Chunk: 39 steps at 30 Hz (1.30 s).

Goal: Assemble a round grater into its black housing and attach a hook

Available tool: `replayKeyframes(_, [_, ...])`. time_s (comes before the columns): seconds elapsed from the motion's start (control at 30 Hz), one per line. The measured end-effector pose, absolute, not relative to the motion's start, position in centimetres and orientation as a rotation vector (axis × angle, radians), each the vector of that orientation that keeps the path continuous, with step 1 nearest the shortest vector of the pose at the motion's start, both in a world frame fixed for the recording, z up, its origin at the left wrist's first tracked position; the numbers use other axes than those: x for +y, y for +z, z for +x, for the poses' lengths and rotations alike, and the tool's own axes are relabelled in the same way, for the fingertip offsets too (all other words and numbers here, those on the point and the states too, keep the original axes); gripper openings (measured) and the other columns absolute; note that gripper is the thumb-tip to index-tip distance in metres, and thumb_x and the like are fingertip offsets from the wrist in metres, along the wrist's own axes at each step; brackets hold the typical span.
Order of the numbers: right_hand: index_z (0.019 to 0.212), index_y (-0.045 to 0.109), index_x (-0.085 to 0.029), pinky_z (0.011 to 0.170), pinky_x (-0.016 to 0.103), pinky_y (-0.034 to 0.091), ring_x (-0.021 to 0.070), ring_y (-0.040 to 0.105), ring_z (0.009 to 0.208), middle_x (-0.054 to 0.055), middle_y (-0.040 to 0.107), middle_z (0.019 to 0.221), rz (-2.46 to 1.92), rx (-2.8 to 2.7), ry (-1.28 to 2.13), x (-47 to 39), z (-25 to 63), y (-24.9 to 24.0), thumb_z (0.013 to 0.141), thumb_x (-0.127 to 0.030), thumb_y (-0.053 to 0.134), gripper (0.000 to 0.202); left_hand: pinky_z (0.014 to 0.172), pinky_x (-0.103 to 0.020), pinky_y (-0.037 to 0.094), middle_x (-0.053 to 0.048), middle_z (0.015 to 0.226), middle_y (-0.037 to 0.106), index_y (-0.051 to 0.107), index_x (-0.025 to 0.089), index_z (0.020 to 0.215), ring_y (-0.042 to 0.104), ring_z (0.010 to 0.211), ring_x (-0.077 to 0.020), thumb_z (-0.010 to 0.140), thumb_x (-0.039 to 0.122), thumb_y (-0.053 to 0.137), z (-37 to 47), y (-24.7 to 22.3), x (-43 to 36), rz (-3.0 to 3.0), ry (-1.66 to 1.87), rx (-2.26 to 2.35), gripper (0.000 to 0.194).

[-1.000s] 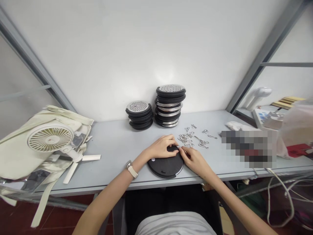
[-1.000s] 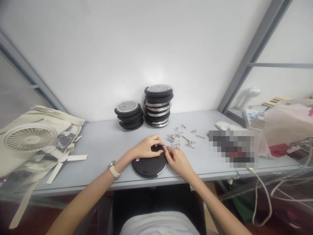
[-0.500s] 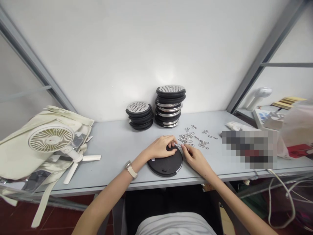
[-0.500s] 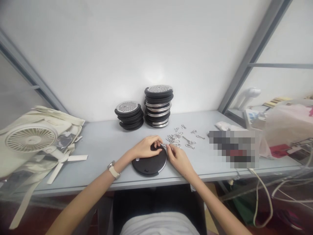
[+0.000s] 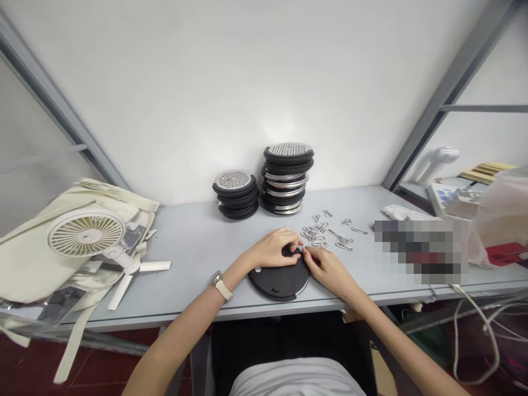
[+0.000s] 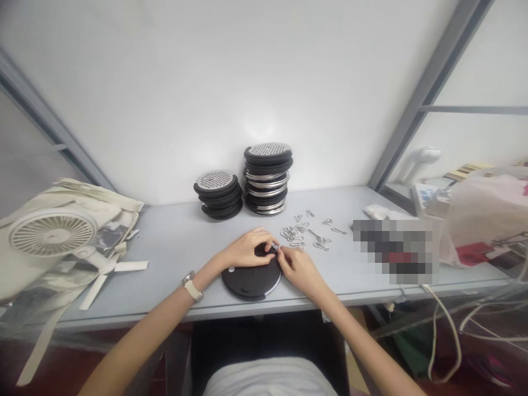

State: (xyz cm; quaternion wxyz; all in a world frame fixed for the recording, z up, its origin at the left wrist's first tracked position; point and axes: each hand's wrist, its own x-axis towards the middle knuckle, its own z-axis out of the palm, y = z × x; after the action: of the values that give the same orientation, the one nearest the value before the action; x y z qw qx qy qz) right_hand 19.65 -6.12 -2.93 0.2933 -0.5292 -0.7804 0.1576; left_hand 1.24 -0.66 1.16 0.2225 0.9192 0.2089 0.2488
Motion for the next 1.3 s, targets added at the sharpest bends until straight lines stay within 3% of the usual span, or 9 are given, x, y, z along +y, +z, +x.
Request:
replayKeyframes(0.23, [0.069,0.045,-0.021,0.072,0.03,0.038,0.0158,0.05,0.053,-0.002,0.051,0.055,-1.403,-2.094,0.408,-6.09,19.66,-2.95,0.097,-0.031,0.029,0.034,0.084,-0.029,0.041,-0.001,0.091,0.062,0.043,0.02,0.077,0.053,0.094,-0.0179,0.076,0.019,0.06,1.14,1.04,-0.75,2.533,0.658,0.671,0.018])
replayKeyframes(0.6, [0.067,0.044,-0.021,0.071,0.03,0.039,0.0149,0.048,0.051,-0.002,0.05,0.053,-1.397,-2.081,0.422,-6.13,19.7,-2.93,0.096,-0.031,0.03,0.035,0.079,-0.026,0.041,0.001,0.083,0.057,0.045,0.02,0.079,0.052,0.086,-0.0156,0.076,0.019,0.061,1.16,1.19,-0.48,2.498,0.654,0.635,0.017])
replayKeyframes(0.83, [0.064,0.043,-0.021,0.06,0.027,0.034,0.0142,0.045,0.05,-0.002,0.049,0.053,-1.402,-2.054,0.47,-6.21,19.79,-2.84,0.096,-0.032,0.031,0.036,0.079,-0.025,0.041,0.001,0.083,0.057,0.046,0.019,0.079,0.053,0.083,-0.0144,0.075,0.019,0.062,1.14,1.13,-0.37,2.457,0.654,0.636,0.016])
replayKeyframes(1.3, [0.067,0.046,-0.022,0.063,0.028,0.036,0.016,0.051,0.054,-0.001,0.053,0.055,-1.414,-2.093,0.399,-6.1,19.71,-3.0,0.097,-0.032,0.03,0.035,0.081,-0.027,0.042,0.001,0.079,0.058,0.047,0.02,0.076,0.052,0.08,-0.0146,0.074,0.017,0.062,1.11,1.03,-0.51,2.566,0.664,0.589,0.016])
